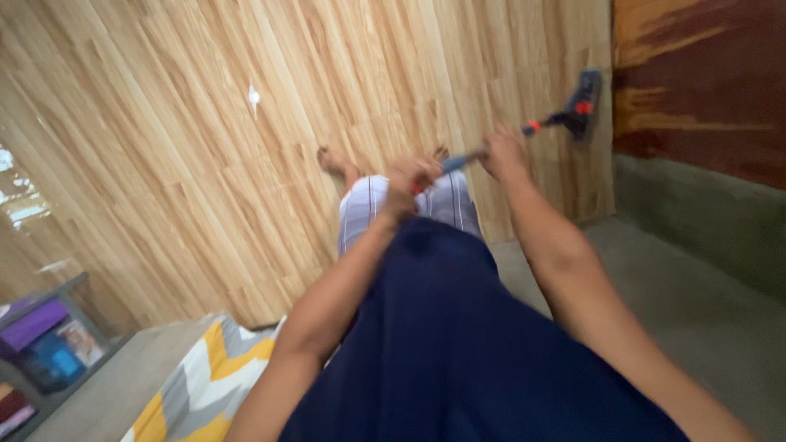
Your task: The person mops a wood-look floor using a cleaning tool with a blue and red head, moving it across the surface and around furniture.
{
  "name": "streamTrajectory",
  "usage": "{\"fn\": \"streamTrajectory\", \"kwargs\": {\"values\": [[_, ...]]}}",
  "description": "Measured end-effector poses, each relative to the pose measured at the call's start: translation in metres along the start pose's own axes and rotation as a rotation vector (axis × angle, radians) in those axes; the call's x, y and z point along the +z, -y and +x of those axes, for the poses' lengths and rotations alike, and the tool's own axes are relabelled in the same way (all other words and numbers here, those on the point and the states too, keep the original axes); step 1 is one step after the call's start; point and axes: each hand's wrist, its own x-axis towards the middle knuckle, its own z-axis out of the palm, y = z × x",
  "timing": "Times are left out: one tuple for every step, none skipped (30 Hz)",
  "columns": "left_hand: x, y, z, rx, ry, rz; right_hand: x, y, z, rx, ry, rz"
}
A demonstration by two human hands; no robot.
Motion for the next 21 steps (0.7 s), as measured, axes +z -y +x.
{"fn": "streamTrajectory", "kwargs": {"values": [[-0.009,-0.024,-0.004,-0.108,-0.098,-0.077,0.007,0.012,0.015,-0.067,0.032,0.115],[-0.028,-0.061,-0.011,0.206,-0.014,0.373,0.012,0.03,0.037,-0.132,0.053,0.224],[-0.038,-0.097,-0.018,0.204,-0.009,0.373,0.016,0.058,0.051,-0.178,-0.006,0.409],[-0.043,-0.134,-0.026,0.359,-0.053,0.453,0.017,0.095,0.068,-0.235,-0.064,0.592],[-0.046,-0.17,-0.037,0.514,-0.099,0.531,0.011,0.134,0.076,-0.426,-0.282,0.535],[-0.05,-0.209,-0.053,0.262,-0.119,0.088,0.001,0.175,0.089,-0.351,-0.207,0.668],[-0.047,-0.234,-0.056,0.402,-0.136,0.11,-0.015,0.208,0.101,-0.327,-0.111,0.735],[-0.047,-0.254,-0.063,0.537,-0.162,0.132,-0.028,0.238,0.105,-0.386,-0.147,0.79],[-0.047,-0.264,-0.069,0.693,-0.228,0.143,-0.04,0.267,0.115,-0.364,-0.125,0.767],[-0.053,-0.272,-0.063,0.726,-0.22,0.053,-0.048,0.287,0.12,-0.331,-0.103,0.747],[-0.063,-0.276,-0.056,0.736,-0.216,0.009,-0.052,0.294,0.12,-0.32,-0.101,0.755],[-0.075,-0.278,-0.048,0.753,-0.207,-0.039,-0.05,0.297,0.123,-0.272,-0.125,0.763],[-0.084,-0.276,-0.042,0.675,-0.19,-0.126,-0.043,0.295,0.125,-0.224,-0.149,0.77],[-0.091,-0.267,-0.029,0.623,-0.2,-0.147,-0.031,0.281,0.129,-0.218,-0.165,0.767],[-0.096,-0.257,-0.016,0.571,-0.209,-0.168,-0.013,0.258,0.129,-0.226,-0.189,0.709],[-0.096,-0.236,-0.001,0.528,-0.257,-0.123,0.009,0.232,0.123,-0.223,-0.203,0.653],[-0.094,-0.211,0.019,0.436,-0.08,-0.149,0.031,0.201,0.117,-0.208,-0.385,0.539],[-0.087,-0.18,0.031,0.41,-0.078,-0.152,0.052,0.165,0.106,-0.08,-0.193,0.307],[-0.073,-0.141,0.042,0.35,-0.053,-0.139,0.063,0.124,0.083,-0.031,-0.206,0.349],[-0.054,-0.104,0.059,0.301,-0.012,-0.121,0.073,0.084,0.057,0.18,-0.233,0.705],[-0.033,-0.072,0.066,0.252,0.029,-0.102,0.08,0.048,0.023,0.288,-0.122,0.572]]}}
